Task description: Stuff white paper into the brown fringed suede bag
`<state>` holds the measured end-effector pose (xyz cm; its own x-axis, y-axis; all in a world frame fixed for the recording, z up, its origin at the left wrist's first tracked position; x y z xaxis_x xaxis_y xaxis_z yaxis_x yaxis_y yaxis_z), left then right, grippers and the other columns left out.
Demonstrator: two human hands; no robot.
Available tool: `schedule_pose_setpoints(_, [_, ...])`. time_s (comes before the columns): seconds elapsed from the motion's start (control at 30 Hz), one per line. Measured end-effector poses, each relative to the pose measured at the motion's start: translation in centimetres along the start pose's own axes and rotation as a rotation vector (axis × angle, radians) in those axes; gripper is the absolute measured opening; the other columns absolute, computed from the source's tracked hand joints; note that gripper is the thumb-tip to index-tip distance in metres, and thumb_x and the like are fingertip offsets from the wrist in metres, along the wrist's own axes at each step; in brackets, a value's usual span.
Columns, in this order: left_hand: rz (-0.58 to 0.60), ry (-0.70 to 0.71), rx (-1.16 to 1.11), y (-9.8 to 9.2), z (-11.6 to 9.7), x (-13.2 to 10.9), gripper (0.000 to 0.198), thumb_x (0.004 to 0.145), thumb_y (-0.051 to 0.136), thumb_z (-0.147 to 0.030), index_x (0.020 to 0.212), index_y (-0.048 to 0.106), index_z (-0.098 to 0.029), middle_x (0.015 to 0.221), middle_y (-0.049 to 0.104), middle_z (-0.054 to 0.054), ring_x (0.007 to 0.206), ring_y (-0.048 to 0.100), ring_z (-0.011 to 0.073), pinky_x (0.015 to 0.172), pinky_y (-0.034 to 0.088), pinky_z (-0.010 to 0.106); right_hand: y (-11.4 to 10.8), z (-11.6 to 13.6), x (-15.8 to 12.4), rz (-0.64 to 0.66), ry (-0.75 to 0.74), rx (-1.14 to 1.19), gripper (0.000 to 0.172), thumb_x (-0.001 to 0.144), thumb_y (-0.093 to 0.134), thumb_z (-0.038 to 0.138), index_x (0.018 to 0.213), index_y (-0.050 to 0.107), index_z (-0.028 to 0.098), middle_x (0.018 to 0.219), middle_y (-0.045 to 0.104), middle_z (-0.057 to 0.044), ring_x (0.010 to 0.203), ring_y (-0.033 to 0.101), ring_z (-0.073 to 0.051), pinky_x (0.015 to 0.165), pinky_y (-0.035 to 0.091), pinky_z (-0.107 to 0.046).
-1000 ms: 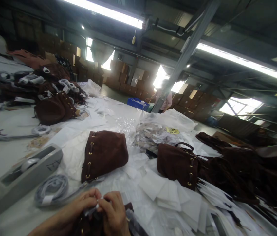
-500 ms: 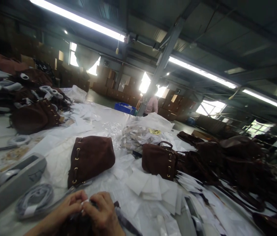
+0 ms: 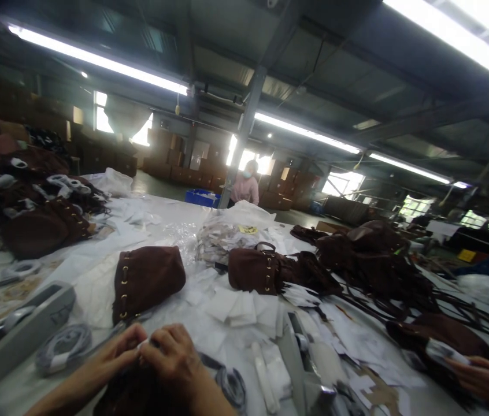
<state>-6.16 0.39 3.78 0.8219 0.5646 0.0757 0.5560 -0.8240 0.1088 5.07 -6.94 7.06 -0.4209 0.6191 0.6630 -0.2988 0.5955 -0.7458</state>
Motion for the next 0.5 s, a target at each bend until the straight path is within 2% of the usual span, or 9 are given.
schedule_pose_setpoints(0.1, [-0.067,-0.001,0.054,0.6,0.3,-0.7,0.030,0.078,0.062,-0.047,0.084,0.053,-0.019,0.076,0.059,-0.001,0.074,0.054,0.0163,0.067,0.044,0.026,-0.1,1.1,-0.7,0.021,0.041,-0.026,0.019,0.089,0.057,0.024,0.107,0.061,0.025,0.095,0.063,-0.003,0.087,0.055,-0.017,0.078,0.046,-0.032])
schedule_pose_setpoints(0.2, [-0.227,-0.016,0.176,0.0,1.8,-1.4,0.036,0.071,0.068,-0.049,0.085,0.057,-0.018,0.076,0.063,0.000,0.075,0.058,0.0186,0.067,0.046,0.026,-1.3,1.0,-2.3,0.108,0.127,-0.038,0.024,0.090,0.056,0.026,0.114,0.059,0.027,0.102,0.065,-0.003,0.092,0.057,-0.017,0.082,0.044,-0.033])
schedule_pose_setpoints(0.23, [-0.278,-0.038,0.207,-0.4,2.5,-1.7,0.038,0.070,0.068,-0.050,0.087,0.058,-0.018,0.077,0.064,0.001,0.075,0.059,0.0195,0.066,0.046,0.027,-2.5,0.4,-3.3,0.113,0.174,-0.031,0.028,0.090,0.057,0.030,0.117,0.058,0.026,0.104,0.066,-0.004,0.094,0.057,-0.017,0.084,0.043,-0.034])
schedule_pose_setpoints(0.3, [-0.373,-0.086,0.231,-1.3,3.9,-2.3,0.042,0.068,0.068,-0.053,0.092,0.059,-0.018,0.078,0.066,0.001,0.074,0.061,0.0207,0.063,0.047,0.026,-6.8,-1.5,-6.1,0.033,0.345,-0.015,0.035,0.089,0.057,0.038,0.119,0.057,0.022,0.105,0.067,-0.006,0.097,0.059,-0.019,0.090,0.042,-0.036])
schedule_pose_setpoints(0.33, [-0.416,-0.096,0.232,-1.7,4.5,-2.6,0.044,0.068,0.068,-0.054,0.093,0.060,-0.019,0.078,0.067,0.001,0.073,0.062,0.0210,0.062,0.048,0.026,-9.7,-2.9,-8.2,-0.043,0.485,-0.021,0.034,0.090,0.054,0.041,0.116,0.060,0.020,0.103,0.068,-0.007,0.097,0.060,-0.020,0.090,0.042,-0.036])
schedule_pose_setpoints(0.37, [-0.450,-0.094,0.229,-2.0,5.0,-2.9,0.045,0.068,0.068,-0.054,0.094,0.060,-0.019,0.078,0.067,0.001,0.073,0.062,0.0211,0.062,0.048,0.026,-12.9,-4.6,-10.7,-0.144,0.700,-0.050,0.030,0.091,0.050,0.041,0.107,0.064,0.020,0.099,0.069,-0.008,0.095,0.060,-0.021,0.088,0.044,-0.036])
schedule_pose_setpoints(0.43, [-0.497,-0.067,0.226,-2.4,5.6,-3.4,0.045,0.067,0.068,-0.055,0.093,0.060,-0.019,0.079,0.068,0.001,0.074,0.063,0.0212,0.063,0.049,0.026,-18.9,-7.8,-17.2,-0.335,1.236,-0.090,0.036,0.087,0.050,0.049,0.094,0.068,0.018,0.094,0.070,-0.009,0.087,0.061,-0.022,0.079,0.047,-0.033])
schedule_pose_setpoints(0.47, [-0.512,-0.054,0.228,-2.4,5.9,-3.5,0.044,0.068,0.068,-0.055,0.093,0.060,-0.019,0.080,0.068,0.002,0.074,0.063,0.0212,0.064,0.049,0.026,-20.9,-8.9,-20.5,-0.358,1.500,-0.055,0.040,0.082,0.053,0.053,0.090,0.068,0.017,0.090,0.070,-0.008,0.083,0.061,-0.022,0.073,0.047,-0.031])
schedule_pose_setpoints(0.5, [-0.522,-0.048,0.231,-2.4,6.0,-3.5,0.044,0.068,0.067,-0.055,0.093,0.060,-0.019,0.081,0.068,0.002,0.075,0.062,0.0211,0.065,0.049,0.026,-22.5,-9.7,-22.9,-0.345,1.610,-0.042,0.044,0.080,0.053,0.055,0.087,0.069,0.014,0.083,0.070,-0.009,0.077,0.060,-0.022,0.066,0.046,-0.030])
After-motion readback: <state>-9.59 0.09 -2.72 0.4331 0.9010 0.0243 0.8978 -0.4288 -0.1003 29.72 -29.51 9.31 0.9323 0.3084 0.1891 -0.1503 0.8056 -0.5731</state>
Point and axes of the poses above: each hand's wrist, its own x-axis towards the middle knuckle, its own y-axis out of the palm, z = x × y, the point moved 5 cm from there along x, towards the middle knuckle
